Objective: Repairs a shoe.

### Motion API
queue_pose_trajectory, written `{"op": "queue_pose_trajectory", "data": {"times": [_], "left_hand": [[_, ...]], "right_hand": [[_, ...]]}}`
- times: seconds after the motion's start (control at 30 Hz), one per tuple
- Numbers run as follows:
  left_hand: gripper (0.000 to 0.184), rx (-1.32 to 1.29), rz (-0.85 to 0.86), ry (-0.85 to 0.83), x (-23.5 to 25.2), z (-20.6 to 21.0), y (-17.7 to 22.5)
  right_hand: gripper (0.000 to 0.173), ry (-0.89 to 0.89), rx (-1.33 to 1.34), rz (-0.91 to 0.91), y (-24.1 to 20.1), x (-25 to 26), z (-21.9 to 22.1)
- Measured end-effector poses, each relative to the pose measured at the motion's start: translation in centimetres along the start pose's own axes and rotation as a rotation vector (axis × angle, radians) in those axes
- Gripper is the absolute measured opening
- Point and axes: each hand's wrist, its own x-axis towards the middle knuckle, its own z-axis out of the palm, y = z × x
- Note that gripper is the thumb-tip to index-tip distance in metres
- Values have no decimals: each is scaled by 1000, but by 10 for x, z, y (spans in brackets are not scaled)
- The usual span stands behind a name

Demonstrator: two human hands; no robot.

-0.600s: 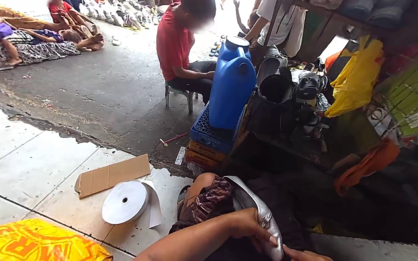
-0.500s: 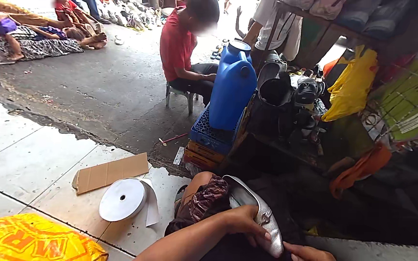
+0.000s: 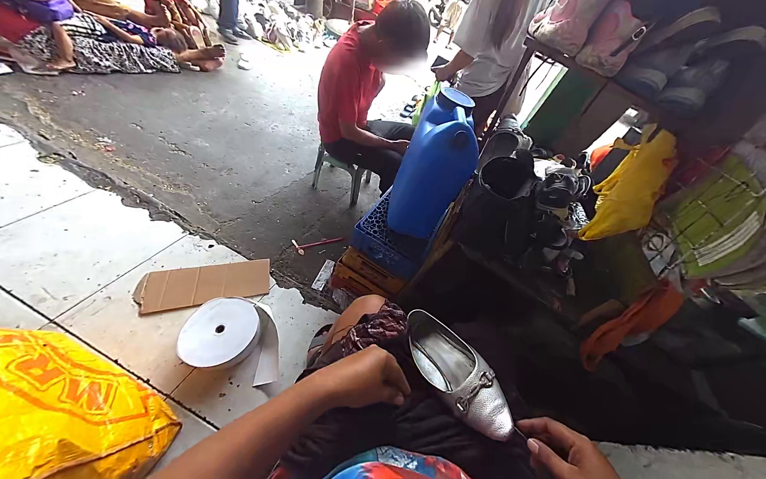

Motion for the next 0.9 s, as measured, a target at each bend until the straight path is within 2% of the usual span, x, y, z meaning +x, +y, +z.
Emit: {"op": "queue_pose_trajectory", "data": {"times": [0.2, 0.3, 0.37, 0.4, 0.47, 0.53, 0.57, 0.63, 0.67, 0.73, 0.8, 0.9], "left_hand": [[17, 81, -92, -40, -25, -23, -2], [14, 23, 68, 9, -39, -40, -1], [19, -64, 226, 95, -44, -50, 3], [24, -157, 322, 131, -44, -53, 3], [28, -510, 530, 131, -37, -55, 4], [22, -898, 618, 78, -22, -48, 8], [18, -982, 559, 84, -13, -43, 10], [13, -889, 247, 210, 11, -29, 15], [15, -701, 95, 228, 27, -21, 18], [22, -321, -96, 101, 62, -4, 20], [22, -184, -126, -56, 91, 15, 17], [10, -203, -109, -203, 115, 29, 12]], "right_hand": [[27, 12, -1, -21, 3, 0, 5], [27, 0, -32, -35, 1, -1, 5], [27, -8, -43, -51, 0, 0, 6], [27, -12, -47, -59, -1, 0, 7], [26, -16, -50, -77, 0, 0, 8], [27, -23, -61, -86, 0, 0, 10], [27, -24, -69, -91, -1, -1, 10], [27, -10, -96, -114, -3, -2, 13], [27, 10, -120, -137, -4, -3, 15], [26, 68, -187, -210, -1, -4, 19], [26, 135, -261, -286, 3, -7, 24], [23, 215, -307, -368, 12, -9, 28]]}}
